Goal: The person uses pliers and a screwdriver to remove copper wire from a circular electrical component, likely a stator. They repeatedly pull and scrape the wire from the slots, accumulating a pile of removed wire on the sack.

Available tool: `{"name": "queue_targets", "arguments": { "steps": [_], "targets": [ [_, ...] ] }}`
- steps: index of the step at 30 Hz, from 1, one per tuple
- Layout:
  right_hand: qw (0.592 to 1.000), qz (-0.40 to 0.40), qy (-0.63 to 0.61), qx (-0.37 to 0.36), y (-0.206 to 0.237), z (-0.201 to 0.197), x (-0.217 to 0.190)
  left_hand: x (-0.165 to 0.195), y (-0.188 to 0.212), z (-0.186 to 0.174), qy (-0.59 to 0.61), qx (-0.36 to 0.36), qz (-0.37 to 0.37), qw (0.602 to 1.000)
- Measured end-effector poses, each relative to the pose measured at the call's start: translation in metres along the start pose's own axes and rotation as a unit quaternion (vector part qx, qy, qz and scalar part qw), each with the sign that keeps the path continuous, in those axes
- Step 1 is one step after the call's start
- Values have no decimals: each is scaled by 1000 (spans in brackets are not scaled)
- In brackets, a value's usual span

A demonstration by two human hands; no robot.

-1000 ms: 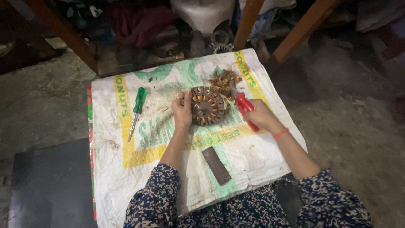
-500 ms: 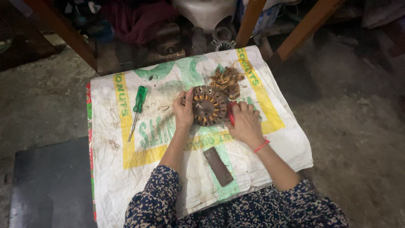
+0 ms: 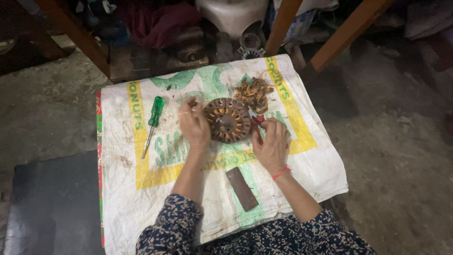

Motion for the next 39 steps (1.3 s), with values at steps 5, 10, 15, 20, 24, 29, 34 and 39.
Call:
{"name": "queue_targets", "arguments": {
  "steps": [5,10,15,20,24,29,34,39],
  "targets": [
    [1000,-9,3,19,0,1,-5,-59,-41,-65,-432,-109,35,895],
    [999,-14,-11,27,0,5,-5,-71,-50,-81,-384,-214,-37,898],
    [998,-10,-58,33,-2,-2,-12,-21,-71,-77,-160,-134,-179,962],
    [974,-84,-208,18,3,-18,-33,74,-53,-58,259,-180,-287,905],
    [892,33,-379,-243,9,-7,-45,115,-35,-36,426,-146,-174,876],
    [745,251,-518,-337,3,3,-21,81,-48,-41,186,-130,3,974],
    [716,190,-638,-211,-21,6,6,44,-28,-35,109,-114,-68,985],
    [713,143,-654,-210,-35,11,20,33,9,-15,174,-62,-129,974]
  ]
}}
Point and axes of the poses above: each hand's wrist, its own y-axis away from the middle knuckle, its own z-axis out of the palm, x = y × z, the point moved 1 cm from there along -y, towards the middle knuckle, and after that the axes turned 15 degrees about z, right-handed, at the moved point
